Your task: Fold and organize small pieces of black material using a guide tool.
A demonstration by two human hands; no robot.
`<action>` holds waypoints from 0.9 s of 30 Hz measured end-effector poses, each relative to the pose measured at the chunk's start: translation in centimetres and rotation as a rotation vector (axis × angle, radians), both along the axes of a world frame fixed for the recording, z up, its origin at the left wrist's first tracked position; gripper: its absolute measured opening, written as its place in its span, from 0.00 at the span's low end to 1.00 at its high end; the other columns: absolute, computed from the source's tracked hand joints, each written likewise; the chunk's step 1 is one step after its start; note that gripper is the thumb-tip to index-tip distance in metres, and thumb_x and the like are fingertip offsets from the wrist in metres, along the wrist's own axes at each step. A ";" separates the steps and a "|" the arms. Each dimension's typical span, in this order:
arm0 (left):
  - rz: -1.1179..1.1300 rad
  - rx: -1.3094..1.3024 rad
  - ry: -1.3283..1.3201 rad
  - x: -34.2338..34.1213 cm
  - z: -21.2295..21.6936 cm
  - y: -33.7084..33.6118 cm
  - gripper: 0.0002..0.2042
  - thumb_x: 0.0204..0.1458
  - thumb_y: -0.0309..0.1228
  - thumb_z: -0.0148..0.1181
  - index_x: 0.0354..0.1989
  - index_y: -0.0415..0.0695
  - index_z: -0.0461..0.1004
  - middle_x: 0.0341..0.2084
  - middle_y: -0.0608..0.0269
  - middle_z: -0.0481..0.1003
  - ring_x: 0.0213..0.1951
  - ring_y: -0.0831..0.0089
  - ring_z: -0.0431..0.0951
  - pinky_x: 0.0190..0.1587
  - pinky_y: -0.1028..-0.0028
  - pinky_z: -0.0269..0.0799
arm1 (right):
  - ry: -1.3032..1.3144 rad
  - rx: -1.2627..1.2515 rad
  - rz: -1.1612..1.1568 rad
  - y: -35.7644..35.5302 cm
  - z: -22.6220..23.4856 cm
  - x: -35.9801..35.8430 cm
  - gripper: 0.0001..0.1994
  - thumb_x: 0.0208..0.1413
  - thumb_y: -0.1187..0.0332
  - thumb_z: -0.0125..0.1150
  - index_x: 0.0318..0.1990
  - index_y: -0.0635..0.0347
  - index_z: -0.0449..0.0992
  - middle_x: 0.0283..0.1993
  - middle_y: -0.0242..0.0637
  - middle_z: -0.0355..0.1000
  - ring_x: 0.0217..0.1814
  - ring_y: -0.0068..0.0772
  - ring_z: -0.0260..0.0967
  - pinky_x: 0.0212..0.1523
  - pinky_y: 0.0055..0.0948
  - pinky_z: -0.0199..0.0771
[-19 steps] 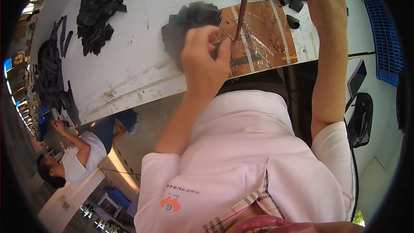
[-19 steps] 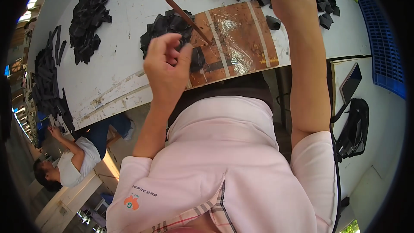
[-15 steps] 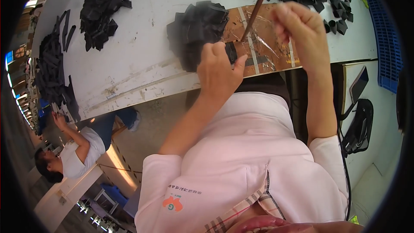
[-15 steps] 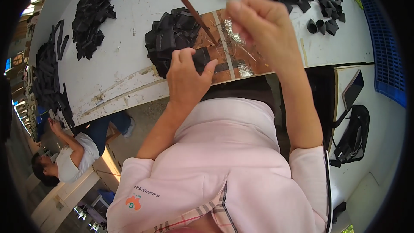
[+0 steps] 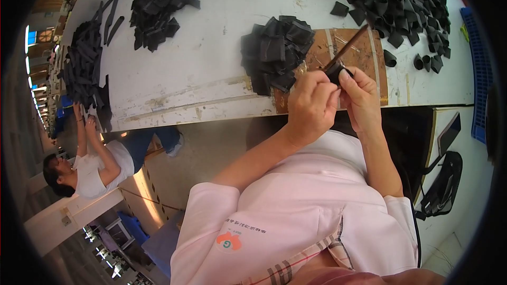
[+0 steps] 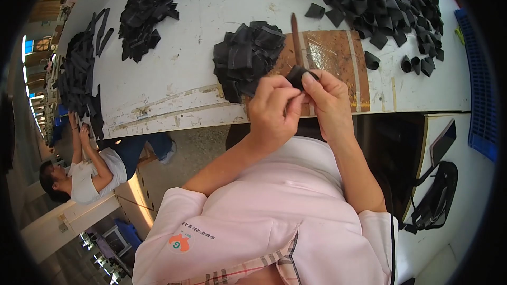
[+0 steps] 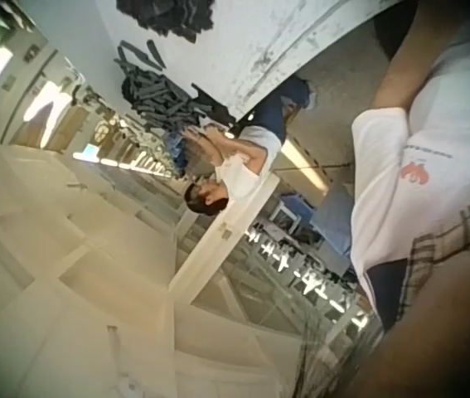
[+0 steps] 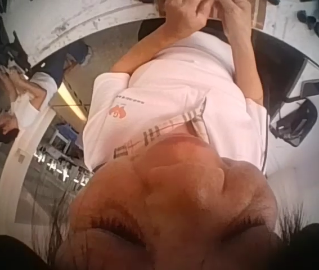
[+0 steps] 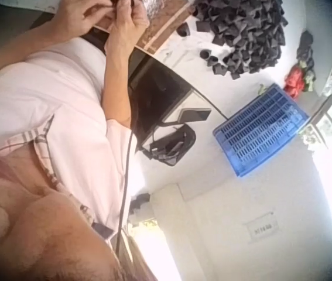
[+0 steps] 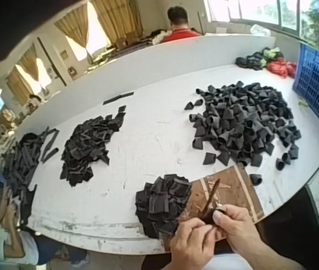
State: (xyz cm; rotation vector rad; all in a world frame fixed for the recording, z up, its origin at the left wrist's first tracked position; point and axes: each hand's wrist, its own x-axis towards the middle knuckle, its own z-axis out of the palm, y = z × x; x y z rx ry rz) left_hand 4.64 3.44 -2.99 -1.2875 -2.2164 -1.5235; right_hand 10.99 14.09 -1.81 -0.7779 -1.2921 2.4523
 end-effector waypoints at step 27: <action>-0.211 0.019 -0.959 -2.3 4.1 -0.5 0.02 0.46 0.21 0.57 0.27 0.37 0.72 0.18 0.71 0.71 0.21 0.90 0.67 0.22 0.89 0.61 | 0.003 0.930 -0.074 -0.1 3.0 0.6 0.08 0.46 0.73 0.60 0.31 0.66 0.70 0.25 0.32 0.62 0.24 0.19 0.59 0.23 0.19 0.58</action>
